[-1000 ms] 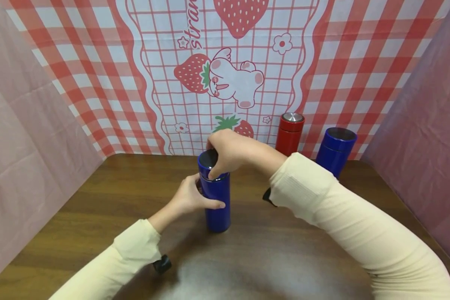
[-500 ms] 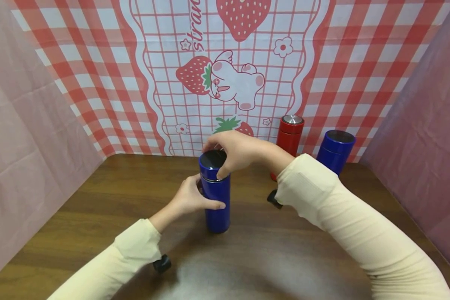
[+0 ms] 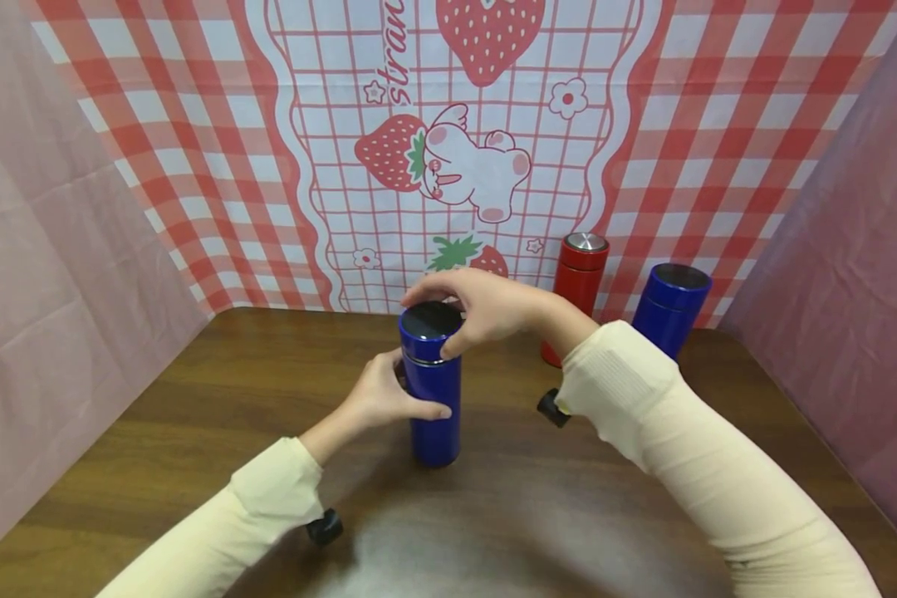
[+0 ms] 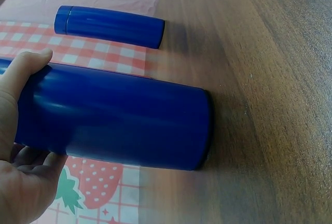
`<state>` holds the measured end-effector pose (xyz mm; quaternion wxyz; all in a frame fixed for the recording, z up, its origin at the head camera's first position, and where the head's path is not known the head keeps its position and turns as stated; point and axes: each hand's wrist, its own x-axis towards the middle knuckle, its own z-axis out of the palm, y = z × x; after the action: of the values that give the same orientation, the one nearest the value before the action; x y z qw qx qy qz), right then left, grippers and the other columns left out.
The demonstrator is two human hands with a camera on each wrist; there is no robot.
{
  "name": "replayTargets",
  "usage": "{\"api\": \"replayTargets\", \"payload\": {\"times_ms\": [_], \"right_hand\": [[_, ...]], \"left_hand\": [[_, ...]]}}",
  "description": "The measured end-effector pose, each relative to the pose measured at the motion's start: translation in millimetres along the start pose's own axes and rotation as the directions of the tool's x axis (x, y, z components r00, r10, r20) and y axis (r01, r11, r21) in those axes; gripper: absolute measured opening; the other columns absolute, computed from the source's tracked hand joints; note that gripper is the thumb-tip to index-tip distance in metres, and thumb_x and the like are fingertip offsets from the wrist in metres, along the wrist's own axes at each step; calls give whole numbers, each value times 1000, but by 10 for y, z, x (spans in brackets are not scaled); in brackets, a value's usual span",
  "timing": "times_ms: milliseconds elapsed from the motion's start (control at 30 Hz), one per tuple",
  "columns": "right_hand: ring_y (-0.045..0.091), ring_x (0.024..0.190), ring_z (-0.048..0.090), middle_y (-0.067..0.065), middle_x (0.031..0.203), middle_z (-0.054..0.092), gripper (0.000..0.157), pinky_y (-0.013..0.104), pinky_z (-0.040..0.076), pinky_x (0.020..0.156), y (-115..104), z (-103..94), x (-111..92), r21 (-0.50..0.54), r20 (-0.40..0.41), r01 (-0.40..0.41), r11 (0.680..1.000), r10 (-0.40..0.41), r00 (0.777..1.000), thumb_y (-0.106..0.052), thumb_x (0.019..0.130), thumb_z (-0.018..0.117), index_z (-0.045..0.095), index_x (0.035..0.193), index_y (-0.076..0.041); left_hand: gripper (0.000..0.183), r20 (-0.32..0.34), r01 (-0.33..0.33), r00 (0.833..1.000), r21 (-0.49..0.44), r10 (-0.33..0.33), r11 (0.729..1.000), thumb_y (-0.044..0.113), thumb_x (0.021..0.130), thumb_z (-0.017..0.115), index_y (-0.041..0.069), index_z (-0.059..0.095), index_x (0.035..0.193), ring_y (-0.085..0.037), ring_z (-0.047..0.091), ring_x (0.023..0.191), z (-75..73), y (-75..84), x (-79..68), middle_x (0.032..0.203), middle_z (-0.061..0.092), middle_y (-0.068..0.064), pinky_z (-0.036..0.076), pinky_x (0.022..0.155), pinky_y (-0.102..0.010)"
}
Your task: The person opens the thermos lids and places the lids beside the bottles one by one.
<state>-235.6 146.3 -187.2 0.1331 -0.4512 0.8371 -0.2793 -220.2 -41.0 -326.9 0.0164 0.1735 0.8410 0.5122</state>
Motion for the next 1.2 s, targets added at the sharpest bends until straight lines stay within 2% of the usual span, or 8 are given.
{"api": "replayTargets", "payload": {"times_ms": [133, 233, 433, 567, 700, 867, 1033, 1200], "right_hand": [[28, 131, 50, 14, 144, 48, 71, 45, 43, 109, 151, 102, -61, 107, -77, 52, 993, -44, 996, -4, 80, 73, 39, 142, -3], [29, 129, 52, 13, 144, 48, 73, 43, 48, 104, 261, 211, -100, 198, -144, 57, 979, -29, 989, -6, 80, 74, 37, 144, -6], [37, 128, 50, 22, 141, 48, 70, 48, 44, 106, 421, 425, -127, 349, -273, 113, 930, -14, 962, -7, 82, 73, 37, 143, -5], [31, 130, 51, 21, 144, 45, 72, 37, 46, 106, 483, 529, -135, 418, -339, 133, 899, 18, 941, -6, 81, 74, 37, 143, -5], [15, 128, 54, 8, 140, 52, 72, 24, 47, 103, 556, 607, -150, 491, -377, 167, 855, 35, 926, -3, 81, 74, 36, 143, -2], [4, 122, 56, -8, 130, 57, 70, 19, 47, 101, 585, 674, -157, 536, -418, 209, 818, 43, 907, -1, 82, 72, 36, 141, 3], [2, 121, 57, -11, 127, 59, 67, 18, 46, 101, 589, 693, -143, 547, -452, 207, 811, 78, 889, -2, 81, 72, 40, 140, 0], [4, 119, 58, -11, 126, 60, 63, 20, 48, 100, 587, 699, -111, 583, -479, 243, 776, 87, 873, 0, 82, 70, 42, 139, -3]], "left_hand": [[66, -8, -4, 1000, 17, 4, 1000, 28, 59, 91, 8, 63, 116, -18, 70, 93, 5, 1, 1, 105, 73, -8, 57, 79, -30], [65, -18, -11, 1000, 21, 11, 1000, 27, 58, 91, 8, 64, 114, -17, 69, 92, 10, 2, 2, 103, 74, -8, 57, 77, -28], [66, -24, -11, 1000, 19, 12, 1000, 26, 57, 92, 7, 64, 114, -17, 69, 90, 17, -13, 4, 103, 74, -9, 56, 75, -26], [68, -21, -2, 1000, 15, 3, 1000, 27, 58, 91, 7, 64, 116, -19, 70, 92, 19, -22, 6, 104, 73, -9, 57, 75, -27], [69, -20, 2, 1000, 14, -1, 1000, 27, 58, 91, 7, 63, 118, -20, 70, 94, 16, -24, 10, 106, 73, -10, 57, 76, -29], [69, -19, -3, 1000, 17, 4, 1000, 27, 58, 91, 7, 63, 118, -20, 70, 95, 14, -22, 11, 106, 73, -9, 57, 76, -29], [69, -18, -2, 1000, 20, 3, 1000, 28, 59, 91, 8, 63, 118, -19, 69, 95, 7, -10, -1, 107, 73, -8, 57, 78, -29], [70, -18, 8, 1000, 19, -8, 1000, 29, 59, 91, 9, 62, 120, -19, 69, 97, 10, -4, -12, 109, 72, -8, 57, 79, -30]]}}
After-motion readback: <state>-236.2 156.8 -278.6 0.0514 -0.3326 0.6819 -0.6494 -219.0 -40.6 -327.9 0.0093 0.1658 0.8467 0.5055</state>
